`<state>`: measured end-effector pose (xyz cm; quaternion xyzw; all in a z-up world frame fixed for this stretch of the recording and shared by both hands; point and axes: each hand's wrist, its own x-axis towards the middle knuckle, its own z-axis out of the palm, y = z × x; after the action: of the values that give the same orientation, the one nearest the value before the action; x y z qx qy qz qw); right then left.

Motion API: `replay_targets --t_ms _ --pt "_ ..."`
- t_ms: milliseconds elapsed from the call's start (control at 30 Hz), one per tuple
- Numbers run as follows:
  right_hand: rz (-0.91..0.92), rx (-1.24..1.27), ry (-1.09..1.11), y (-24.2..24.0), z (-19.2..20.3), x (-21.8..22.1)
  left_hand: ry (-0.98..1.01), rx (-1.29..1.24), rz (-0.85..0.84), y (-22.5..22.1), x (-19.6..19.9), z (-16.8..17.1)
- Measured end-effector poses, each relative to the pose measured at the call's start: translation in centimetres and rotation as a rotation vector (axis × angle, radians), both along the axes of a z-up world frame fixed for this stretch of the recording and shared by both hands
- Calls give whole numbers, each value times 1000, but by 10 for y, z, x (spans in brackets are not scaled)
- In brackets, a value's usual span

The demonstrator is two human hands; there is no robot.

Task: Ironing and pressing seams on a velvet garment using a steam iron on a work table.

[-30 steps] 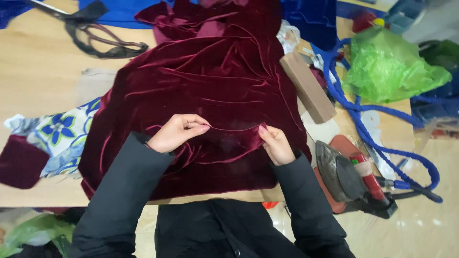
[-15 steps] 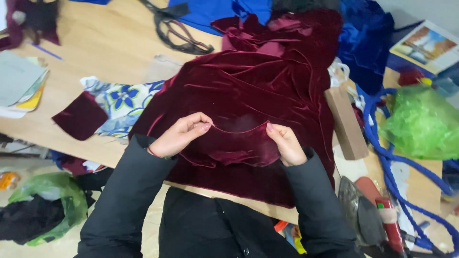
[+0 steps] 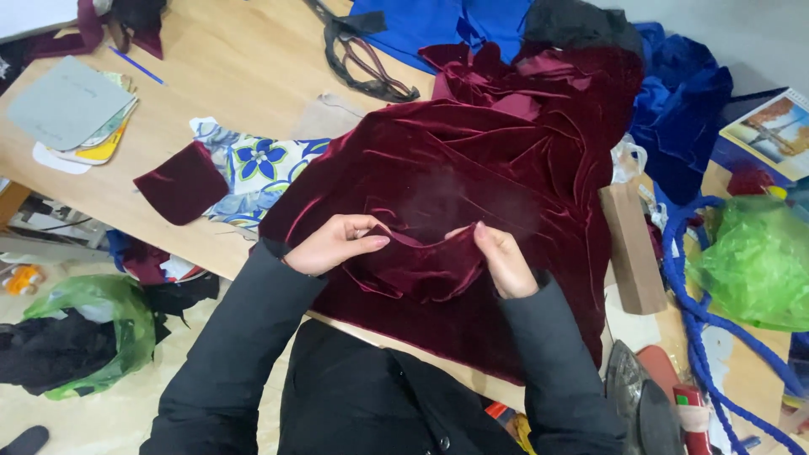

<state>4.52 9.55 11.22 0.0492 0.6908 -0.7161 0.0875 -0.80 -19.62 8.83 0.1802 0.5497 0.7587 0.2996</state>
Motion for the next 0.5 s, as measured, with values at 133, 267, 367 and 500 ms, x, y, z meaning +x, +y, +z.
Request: replay_targets --t_ms 133,267,367,500 --pt "-43 167 94 -9 5 -1 -7 20 12 6 -1 -27" --pt "-108 119 119 10 -33 0 -34 61 -3 14 -5 -55" --pt "-132 -55 90 8 -33 4 -27 32 38 18 -9 -55" --pt "-146 -205 -17 9 -32 5 -20 9 51 24 -17 -65"
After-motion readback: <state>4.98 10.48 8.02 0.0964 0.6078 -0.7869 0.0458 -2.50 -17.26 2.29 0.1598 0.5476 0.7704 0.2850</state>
